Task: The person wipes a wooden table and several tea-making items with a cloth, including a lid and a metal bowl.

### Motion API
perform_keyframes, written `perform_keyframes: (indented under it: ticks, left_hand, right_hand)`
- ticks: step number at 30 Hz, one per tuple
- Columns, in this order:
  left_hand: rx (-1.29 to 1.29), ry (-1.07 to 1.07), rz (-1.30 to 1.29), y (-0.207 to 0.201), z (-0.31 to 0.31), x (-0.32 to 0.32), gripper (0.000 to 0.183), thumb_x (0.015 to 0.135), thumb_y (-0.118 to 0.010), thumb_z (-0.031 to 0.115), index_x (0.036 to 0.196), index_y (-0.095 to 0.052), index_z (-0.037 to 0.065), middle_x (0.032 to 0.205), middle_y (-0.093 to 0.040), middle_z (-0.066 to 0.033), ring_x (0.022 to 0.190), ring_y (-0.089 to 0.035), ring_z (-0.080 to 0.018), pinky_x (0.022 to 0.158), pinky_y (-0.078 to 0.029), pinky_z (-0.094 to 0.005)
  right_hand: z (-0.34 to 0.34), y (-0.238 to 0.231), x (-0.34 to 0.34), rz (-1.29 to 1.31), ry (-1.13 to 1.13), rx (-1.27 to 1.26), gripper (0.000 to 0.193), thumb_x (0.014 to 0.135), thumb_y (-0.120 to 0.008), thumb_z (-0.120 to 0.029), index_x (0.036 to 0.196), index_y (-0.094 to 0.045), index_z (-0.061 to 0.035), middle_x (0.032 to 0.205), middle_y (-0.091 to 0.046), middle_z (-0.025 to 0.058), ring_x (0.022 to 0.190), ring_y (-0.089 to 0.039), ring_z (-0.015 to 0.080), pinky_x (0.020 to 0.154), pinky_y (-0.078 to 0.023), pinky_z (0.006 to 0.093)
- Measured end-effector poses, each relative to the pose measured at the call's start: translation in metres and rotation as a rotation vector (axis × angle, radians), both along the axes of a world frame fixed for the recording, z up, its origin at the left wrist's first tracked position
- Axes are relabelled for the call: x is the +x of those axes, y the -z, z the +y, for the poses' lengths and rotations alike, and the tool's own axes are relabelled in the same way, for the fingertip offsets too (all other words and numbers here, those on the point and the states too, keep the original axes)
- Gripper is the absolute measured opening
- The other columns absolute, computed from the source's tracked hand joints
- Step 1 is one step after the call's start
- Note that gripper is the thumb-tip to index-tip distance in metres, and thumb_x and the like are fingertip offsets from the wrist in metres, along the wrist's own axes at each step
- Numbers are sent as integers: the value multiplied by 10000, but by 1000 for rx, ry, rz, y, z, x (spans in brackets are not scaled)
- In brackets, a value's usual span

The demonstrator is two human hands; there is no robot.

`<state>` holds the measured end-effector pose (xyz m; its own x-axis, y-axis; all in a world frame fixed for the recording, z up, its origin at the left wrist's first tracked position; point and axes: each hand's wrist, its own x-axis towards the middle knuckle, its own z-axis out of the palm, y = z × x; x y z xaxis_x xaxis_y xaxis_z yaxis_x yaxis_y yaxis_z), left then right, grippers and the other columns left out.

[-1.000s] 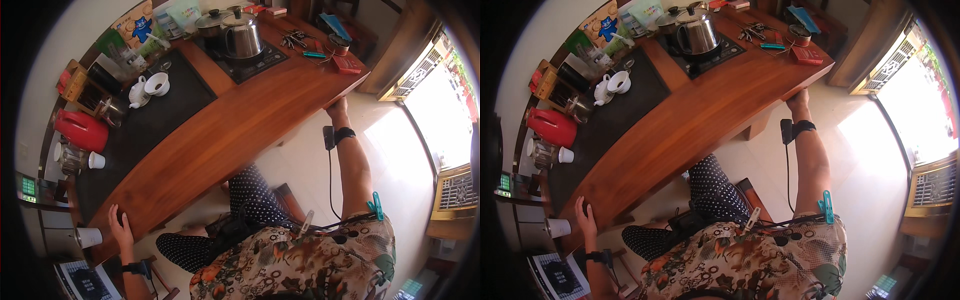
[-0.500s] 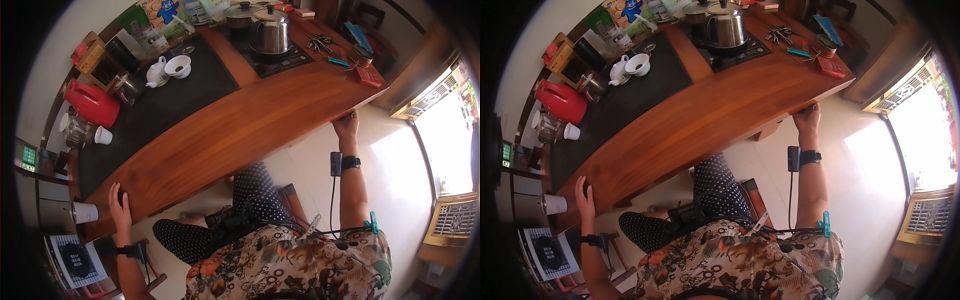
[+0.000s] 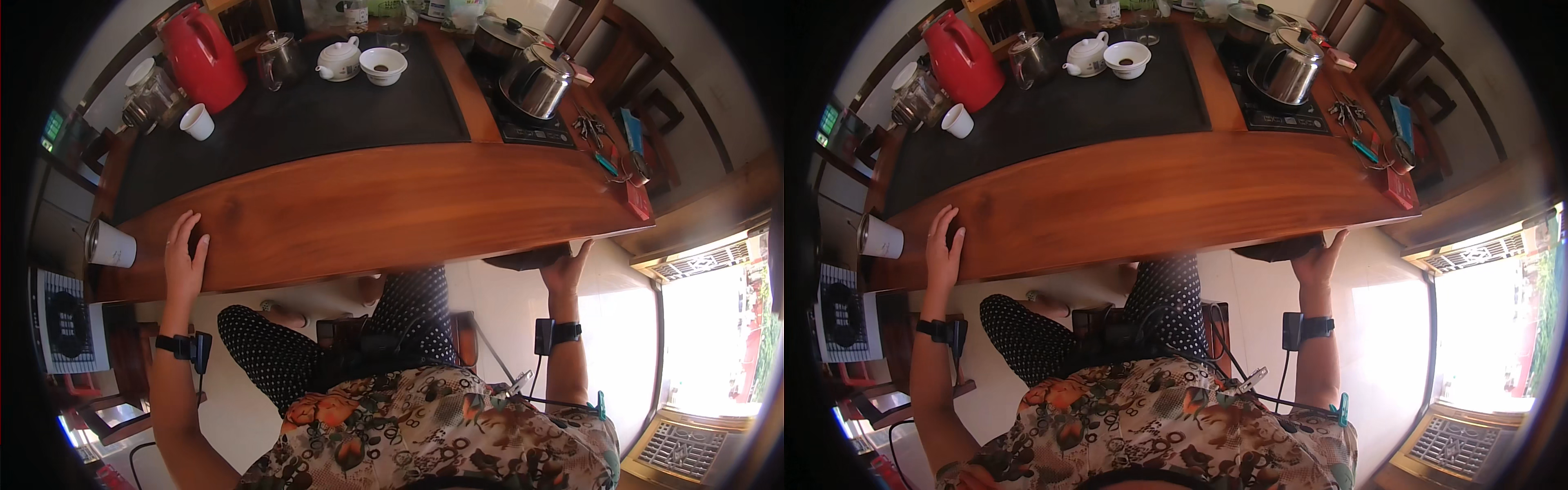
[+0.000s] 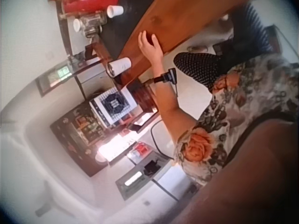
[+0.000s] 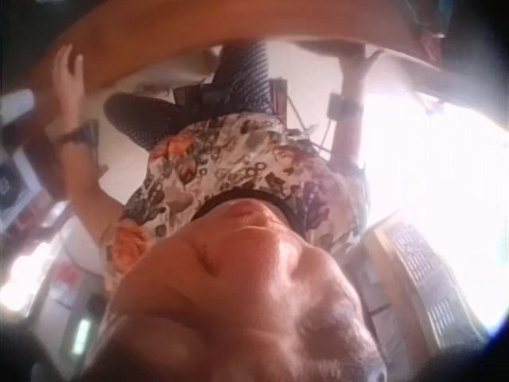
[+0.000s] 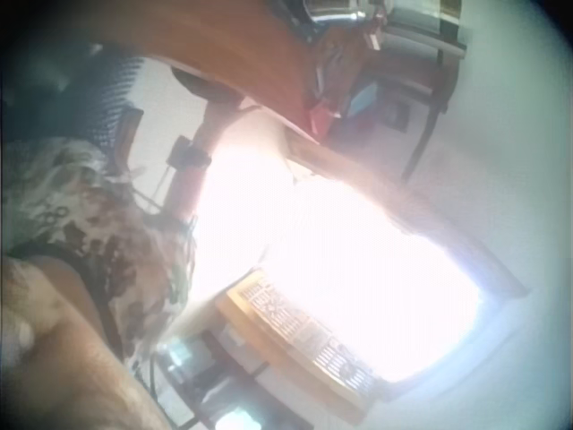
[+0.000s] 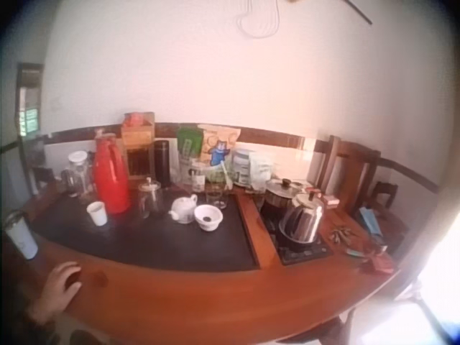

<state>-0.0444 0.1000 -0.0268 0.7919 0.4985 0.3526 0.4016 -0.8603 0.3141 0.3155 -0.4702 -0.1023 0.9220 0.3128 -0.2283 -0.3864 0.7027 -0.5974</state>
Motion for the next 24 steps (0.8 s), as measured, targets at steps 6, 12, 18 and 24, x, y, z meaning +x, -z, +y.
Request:
perform_keyframes:
  ticks: [6,12,18,24]
  left_hand:
    - [-20,-51,-39,4,-5,1,390,954,-598,226,1302,-564,54,1408,-524,-135,1318,-474,-317,1093,-372,-405]
    - [-13,-48,-149,14,-8,6,358,933,-635,215,1235,-588,30,1362,-560,-152,1279,-508,-341,1057,-417,-403]
    - [-314,13,-626,-2,-90,-2,242,927,-631,144,1148,-632,46,1169,-622,-116,1005,-616,-256,808,-526,-340]
    - [-1260,570,-12,16,-184,-6,595,1018,-520,349,1469,-340,4,1301,-572,-194,1206,-569,-224,964,-480,-345]
  right_hand:
    - [57,18,-48,-43,-698,231,1149,780,-402,-874,1470,-289,37,1407,-462,170,1273,-462,301,1091,-362,434]
    - [106,-3,-86,20,-970,-5,894,826,-721,-546,1414,-393,43,1339,-527,150,1257,-501,292,1055,-420,449]
    - [147,-67,-89,-745,-1478,-740,475,921,-645,-74,1365,-497,6,1308,-573,101,1169,-545,184,1014,-443,326]
    - [235,-140,-113,-832,-1454,-518,617,939,-643,-106,1481,-355,-55,1414,-489,150,1289,-478,229,1026,-445,351]
